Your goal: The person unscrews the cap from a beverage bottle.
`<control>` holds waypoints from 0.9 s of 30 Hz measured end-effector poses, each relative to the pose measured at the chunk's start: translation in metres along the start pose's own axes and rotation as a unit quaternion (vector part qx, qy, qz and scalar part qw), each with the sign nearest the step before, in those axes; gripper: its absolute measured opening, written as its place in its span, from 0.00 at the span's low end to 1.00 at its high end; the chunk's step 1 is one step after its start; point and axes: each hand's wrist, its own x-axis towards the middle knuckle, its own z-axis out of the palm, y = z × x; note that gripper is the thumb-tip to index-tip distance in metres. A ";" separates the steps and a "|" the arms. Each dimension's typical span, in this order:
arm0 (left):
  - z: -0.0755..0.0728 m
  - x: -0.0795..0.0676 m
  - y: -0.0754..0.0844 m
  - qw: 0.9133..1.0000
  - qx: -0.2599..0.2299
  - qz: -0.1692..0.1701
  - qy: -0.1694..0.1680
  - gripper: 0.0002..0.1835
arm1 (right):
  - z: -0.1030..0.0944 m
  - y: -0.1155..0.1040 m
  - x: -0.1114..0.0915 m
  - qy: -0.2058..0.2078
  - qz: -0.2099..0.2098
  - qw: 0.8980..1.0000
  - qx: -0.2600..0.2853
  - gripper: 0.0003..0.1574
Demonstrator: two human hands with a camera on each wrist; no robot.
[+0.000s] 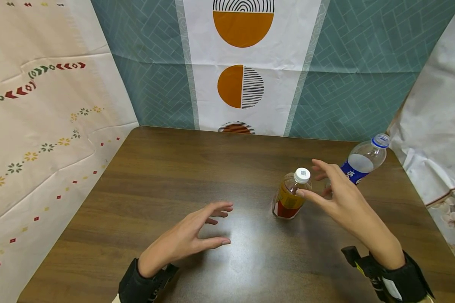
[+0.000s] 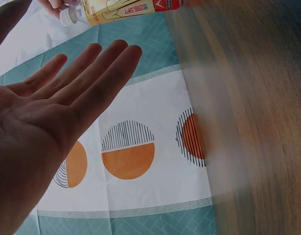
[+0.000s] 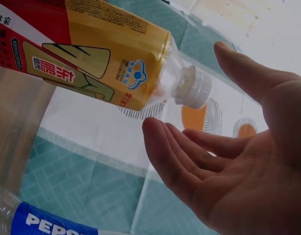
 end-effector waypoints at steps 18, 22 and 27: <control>0.000 0.000 -0.005 1.000 0.001 -0.011 -0.004 0.35 | 0.016 0.006 0.007 0.015 -0.018 0.999 -0.027 0.33; 0.000 0.000 -0.005 1.000 -0.002 -0.013 -0.005 0.35 | 0.017 0.007 0.009 0.024 -0.024 0.999 -0.030 0.29; 0.000 0.000 -0.006 1.000 -0.005 -0.012 -0.005 0.35 | 0.017 0.008 0.011 0.029 -0.027 0.999 -0.027 0.23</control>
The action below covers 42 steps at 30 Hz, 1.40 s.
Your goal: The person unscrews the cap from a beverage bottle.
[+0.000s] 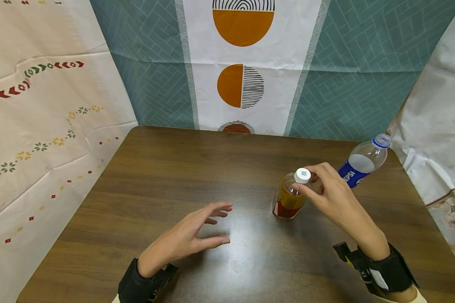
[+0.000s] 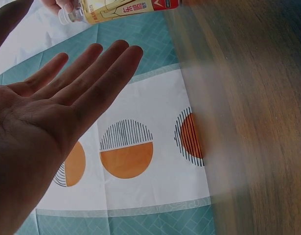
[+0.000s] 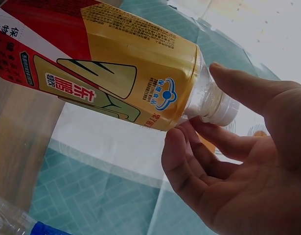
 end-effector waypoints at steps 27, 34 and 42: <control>0.001 0.000 0.002 1.000 0.010 0.009 0.005 0.34 | -0.005 -0.010 0.000 0.010 -0.003 1.000 -0.010 0.21; 0.000 0.000 0.003 1.000 0.013 0.012 0.002 0.34 | -0.007 -0.019 0.002 0.017 -0.018 1.000 -0.002 0.20; 0.001 0.000 0.003 1.000 0.007 0.005 -0.001 0.34 | -0.009 -0.032 0.004 0.013 -0.032 0.999 0.008 0.20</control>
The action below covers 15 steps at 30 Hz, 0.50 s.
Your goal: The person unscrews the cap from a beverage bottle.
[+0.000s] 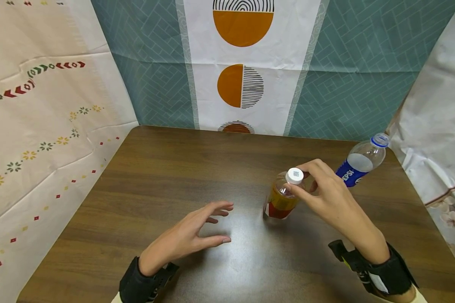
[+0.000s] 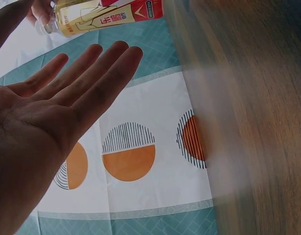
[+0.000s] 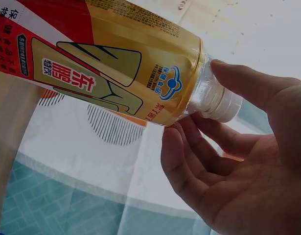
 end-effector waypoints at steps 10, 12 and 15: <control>0.000 0.000 0.001 1.000 0.002 -0.001 0.006 0.34 | -0.003 -0.015 0.001 -0.010 -0.029 0.999 0.040 0.19; 0.001 0.000 0.000 1.000 0.002 0.004 0.009 0.35 | -0.003 -0.018 0.002 -0.012 -0.038 0.998 0.046 0.20; 0.001 0.000 0.000 1.000 0.002 0.009 0.014 0.35 | -0.005 -0.022 0.003 -0.012 -0.053 0.997 0.049 0.20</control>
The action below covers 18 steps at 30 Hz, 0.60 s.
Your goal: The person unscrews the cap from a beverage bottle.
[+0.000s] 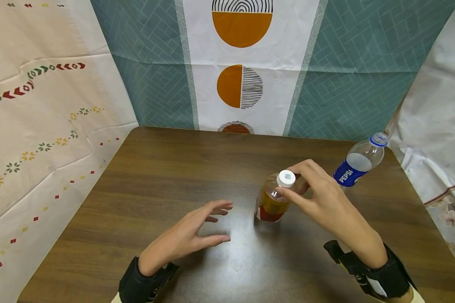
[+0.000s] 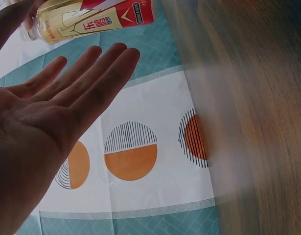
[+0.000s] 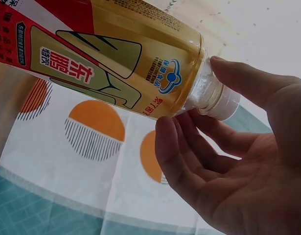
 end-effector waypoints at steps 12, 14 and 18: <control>-0.001 0.001 0.001 1.000 -0.008 -0.002 0.006 0.36 | 0.005 -0.013 0.004 -0.008 -0.033 0.999 0.034 0.22; -0.001 0.002 0.000 1.000 -0.008 0.000 0.008 0.36 | 0.006 -0.015 0.004 -0.009 -0.034 0.999 0.033 0.22; 0.000 0.002 0.000 1.000 -0.011 -0.002 0.011 0.37 | 0.009 -0.020 0.005 -0.011 -0.039 0.999 0.033 0.22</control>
